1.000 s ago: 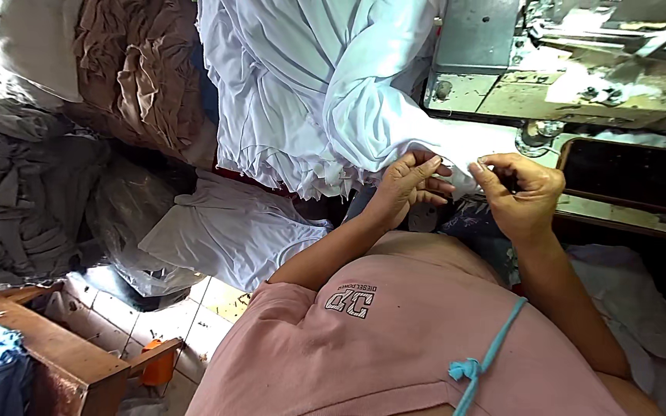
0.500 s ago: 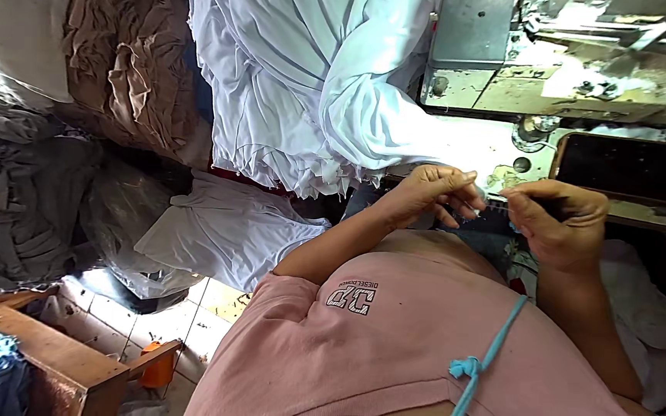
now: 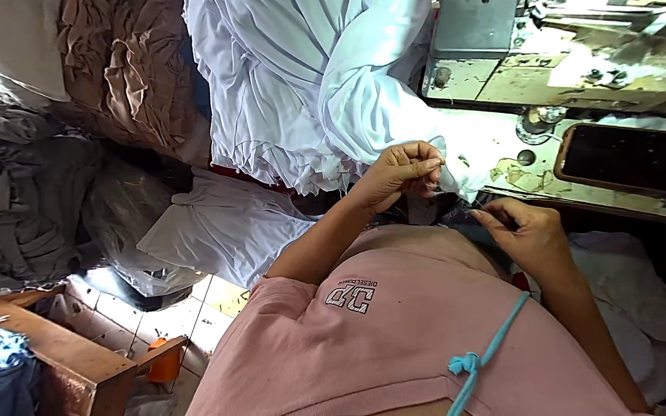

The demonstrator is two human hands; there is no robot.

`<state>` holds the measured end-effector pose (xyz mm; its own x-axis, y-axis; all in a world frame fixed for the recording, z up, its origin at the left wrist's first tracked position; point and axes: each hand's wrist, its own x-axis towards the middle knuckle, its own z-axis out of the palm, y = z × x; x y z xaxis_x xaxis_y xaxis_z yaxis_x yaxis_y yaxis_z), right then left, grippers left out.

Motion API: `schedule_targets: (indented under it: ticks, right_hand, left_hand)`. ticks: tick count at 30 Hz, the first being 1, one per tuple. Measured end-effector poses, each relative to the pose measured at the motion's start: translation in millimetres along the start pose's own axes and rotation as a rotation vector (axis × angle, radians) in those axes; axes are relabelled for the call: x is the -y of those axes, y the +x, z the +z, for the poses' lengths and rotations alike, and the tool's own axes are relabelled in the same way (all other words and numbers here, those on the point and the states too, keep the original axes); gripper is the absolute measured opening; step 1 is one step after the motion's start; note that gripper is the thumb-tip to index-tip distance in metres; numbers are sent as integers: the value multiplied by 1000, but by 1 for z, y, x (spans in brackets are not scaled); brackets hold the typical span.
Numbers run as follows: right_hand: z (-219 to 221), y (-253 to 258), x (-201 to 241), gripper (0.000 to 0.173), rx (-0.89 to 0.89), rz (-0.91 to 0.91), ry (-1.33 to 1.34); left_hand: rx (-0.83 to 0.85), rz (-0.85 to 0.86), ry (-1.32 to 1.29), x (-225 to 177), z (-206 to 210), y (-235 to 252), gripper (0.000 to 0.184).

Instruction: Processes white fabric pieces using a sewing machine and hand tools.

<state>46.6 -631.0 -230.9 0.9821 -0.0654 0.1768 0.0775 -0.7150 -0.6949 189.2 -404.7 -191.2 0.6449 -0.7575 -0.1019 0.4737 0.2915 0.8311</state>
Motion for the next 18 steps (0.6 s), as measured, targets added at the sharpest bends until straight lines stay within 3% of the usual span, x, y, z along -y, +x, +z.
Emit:
schedule_targets:
  ticks: [2,4,7,15,18]
  right_hand:
    - [-7,1,-11,31,100,-18,142]
    - [-11,5,-23,18,98,-29,579]
    - [-18,14,-22,16,47,-17,1043]
    - [-12,35,5,28,-35,-11,1493]
    - [-12,38,2,29,-75,26,1395]
  left_hand:
    - [39,35,21,-5,-5,-1,21]
    - [52,76,87,-9,-8,0,18]
    - [71,126,204,-12,-11,0,16]
    - [111,161,295,0,-5,1,12]
    - [169,132,194,-8,-11,-3,14]
